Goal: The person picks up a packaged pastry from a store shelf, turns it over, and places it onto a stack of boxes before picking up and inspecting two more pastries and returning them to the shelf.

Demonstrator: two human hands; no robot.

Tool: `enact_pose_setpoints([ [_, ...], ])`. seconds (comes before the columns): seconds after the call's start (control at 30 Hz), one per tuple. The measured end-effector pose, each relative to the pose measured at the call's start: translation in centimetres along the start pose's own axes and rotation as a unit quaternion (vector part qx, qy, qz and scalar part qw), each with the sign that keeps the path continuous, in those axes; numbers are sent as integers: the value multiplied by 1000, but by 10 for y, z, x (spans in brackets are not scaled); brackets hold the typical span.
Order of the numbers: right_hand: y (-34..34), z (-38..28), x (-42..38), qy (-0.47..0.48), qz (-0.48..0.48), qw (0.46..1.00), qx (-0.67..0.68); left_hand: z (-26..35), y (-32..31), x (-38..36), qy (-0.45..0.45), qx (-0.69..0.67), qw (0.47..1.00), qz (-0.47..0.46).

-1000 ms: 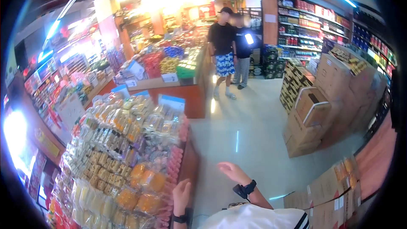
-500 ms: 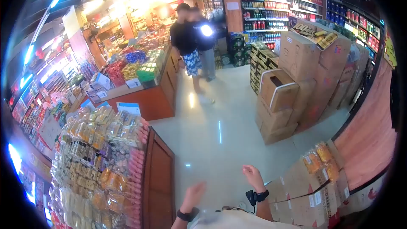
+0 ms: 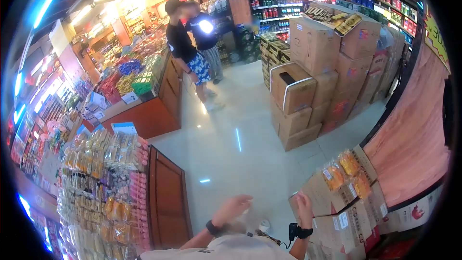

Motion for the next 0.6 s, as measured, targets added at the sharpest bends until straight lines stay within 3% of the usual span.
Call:
enact_pose_setpoints([
  [0.03, 2, 8, 0, -30, 8, 999, 11, 9, 3, 3, 42, 31, 999, -11],
  [0.07, 2, 16, 0, -61, 15, 998, 20, 8, 3, 12, 7, 16, 1000, -9],
  [0.23, -11, 3, 27, -38, 28, 999, 8, -6, 7, 68, -109, -50, 992, -23],
  [0.33, -18, -10, 47, -19, 36, 999, 1, -3, 21, 89, -56, -73, 994, -57],
  [0.53, -12, -25, 51, 8, 103, 995, -18, 13, 56, 110, -163, -28, 986, -35],
  [0.6, -7, -31, 41, -1, 153, 988, -21, -4, 57, 132, -150, -114, 980, -68],
])
Point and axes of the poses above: each hand's wrist, its own x-axis towards the middle knuckle, its own y-axis out of the back of the hand, z = x × y, the point moved 8 cm from there along x, towards the middle knuckle, and after that the axes turned 11 degrees about y, right-handed, at the moved point
